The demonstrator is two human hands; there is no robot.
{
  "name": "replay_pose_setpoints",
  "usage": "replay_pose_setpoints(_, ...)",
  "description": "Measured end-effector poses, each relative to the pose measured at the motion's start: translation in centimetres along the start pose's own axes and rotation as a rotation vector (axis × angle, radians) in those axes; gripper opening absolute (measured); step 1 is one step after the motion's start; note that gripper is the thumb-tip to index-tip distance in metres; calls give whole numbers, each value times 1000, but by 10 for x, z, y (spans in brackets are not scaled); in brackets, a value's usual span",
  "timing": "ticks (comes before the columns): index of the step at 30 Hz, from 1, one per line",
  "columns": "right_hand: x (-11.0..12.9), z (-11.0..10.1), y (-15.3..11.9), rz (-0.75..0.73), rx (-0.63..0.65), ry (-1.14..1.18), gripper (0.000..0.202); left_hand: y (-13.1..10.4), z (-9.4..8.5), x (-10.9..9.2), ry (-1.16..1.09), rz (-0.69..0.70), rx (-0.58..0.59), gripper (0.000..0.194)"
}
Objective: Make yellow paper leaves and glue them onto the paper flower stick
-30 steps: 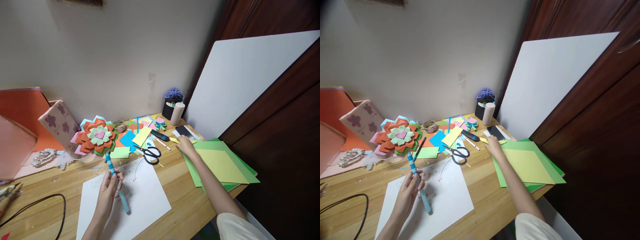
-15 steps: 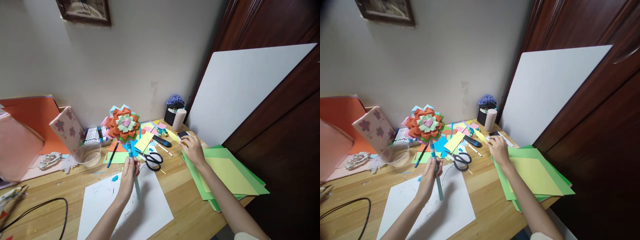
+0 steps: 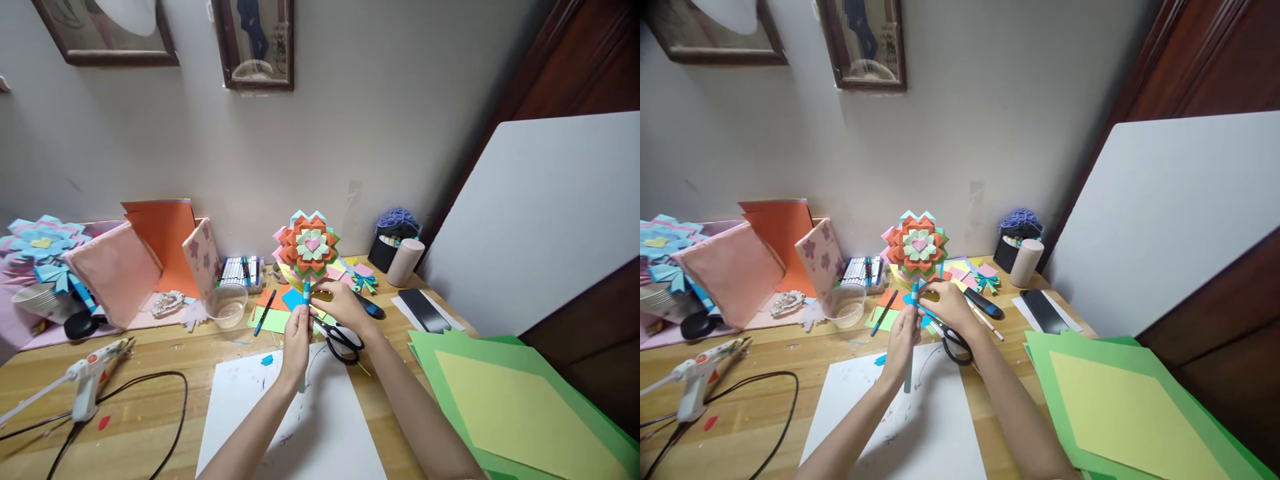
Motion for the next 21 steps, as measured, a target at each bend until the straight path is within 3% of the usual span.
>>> replay_pose_setpoints(7,-9,-4,5,-57,52,107,22,1,-11,-3,99,34,-28,45)
replay_pose_setpoints(14,-28,-9,-1,-44,92,118,18,9,-13,-3,42,-96,128,36)
replay_pose_setpoints(21,-30,-5,-2,-39,89,142,15,14,-19,-4,-119,-168,256,27)
Point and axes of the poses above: each hand's wrist, its own y-axis towards the middle knuckle, its own z-axis out of the palm, x = y × z, the point moved 1 cm from there along y, towards the middle knuckle, and after that the axes turned 12 degrees about -z, right-handed, at the moved point
